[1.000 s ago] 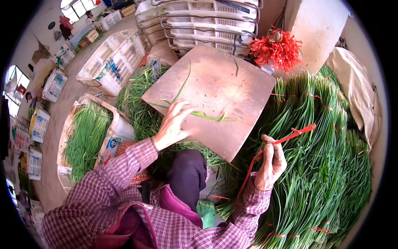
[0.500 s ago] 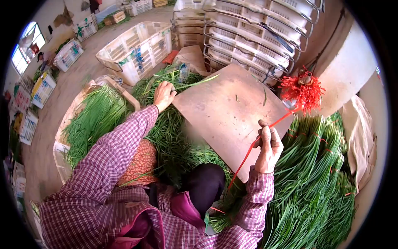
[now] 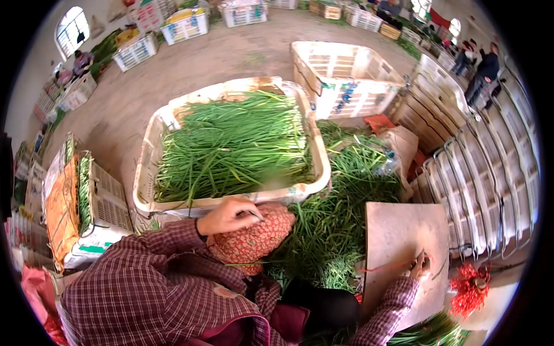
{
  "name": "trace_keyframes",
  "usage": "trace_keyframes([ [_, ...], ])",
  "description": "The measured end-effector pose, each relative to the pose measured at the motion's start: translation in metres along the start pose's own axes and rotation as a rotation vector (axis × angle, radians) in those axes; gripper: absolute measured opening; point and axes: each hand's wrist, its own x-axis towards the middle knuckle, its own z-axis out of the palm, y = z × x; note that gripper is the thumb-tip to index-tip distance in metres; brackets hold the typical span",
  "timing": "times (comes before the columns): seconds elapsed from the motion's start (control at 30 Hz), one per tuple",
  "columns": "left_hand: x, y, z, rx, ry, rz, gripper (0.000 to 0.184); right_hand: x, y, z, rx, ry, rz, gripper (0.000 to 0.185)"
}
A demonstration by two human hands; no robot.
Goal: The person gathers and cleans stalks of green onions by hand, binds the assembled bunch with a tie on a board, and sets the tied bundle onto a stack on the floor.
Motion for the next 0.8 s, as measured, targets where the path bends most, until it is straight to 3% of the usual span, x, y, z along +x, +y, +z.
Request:
trace_keyframes([
  [0.1,-0.044,-0.002,-0.072,0.086,0.36,-0.23,0.013,0.004,0.01,-0.006,-0.124,0.132,0.031,0.065],
  [0.17,-0.08,-0.027,-0.114,0.097,0.556,-0.301,0.013,0.086,0.096,-0.046,-0.275,0.21,-0.131,0.055],
  [0.23,-0.111,-0.046,-0.147,0.025,0.697,-0.395,0.013,0.065,0.061,-0.054,-0.71,0.12,-0.305,0.053],
  [0.3,-0.139,-0.064,-0.168,0.132,0.753,-0.502,0.014,-0.011,-0.038,-0.017,-0.932,0.126,-0.251,0.046],
  [0.37,-0.157,-0.079,-0.173,0.138,0.765,-0.52,0.014,0.007,-0.033,0.001,-0.742,0.032,-0.458,0.038],
  [0.43,-0.177,-0.086,-0.169,0.137,0.767,-0.55,0.014,-0.065,-0.107,0.076,-0.506,-0.081,-0.479,0.025],
  [0.53,-0.187,-0.089,-0.155,0.215,0.729,-0.493,0.014,-0.185,-0.198,0.193,-0.51,-0.324,-1.014,0.014],
  [0.57,-0.19,-0.085,-0.151,0.207,0.73,-0.505,0.014,-0.234,-0.231,0.229,-0.456,-0.496,-1.094,0.016],
  [0.6,-0.192,-0.08,-0.148,0.282,0.713,-0.504,0.013,-0.248,-0.218,0.266,-0.232,-0.622,-1.259,0.015],
  [0.63,-0.194,-0.077,-0.143,0.358,0.696,-0.501,0.013,-0.281,-0.234,0.297,-0.26,-0.705,-1.429,0.017],
  [0.67,-0.197,-0.077,-0.136,0.32,0.741,-0.495,0.011,-0.306,-0.233,0.325,-0.323,-0.781,-1.489,0.019],
  [0.7,-0.199,-0.078,-0.133,0.314,0.745,-0.507,0.011,-0.333,-0.236,0.354,-0.194,-0.814,-1.577,0.019],
  [0.8,-0.199,-0.078,-0.129,0.552,0.707,-0.427,0.011,-0.382,-0.235,0.414,-0.183,-1.031,-1.685,0.029],
])
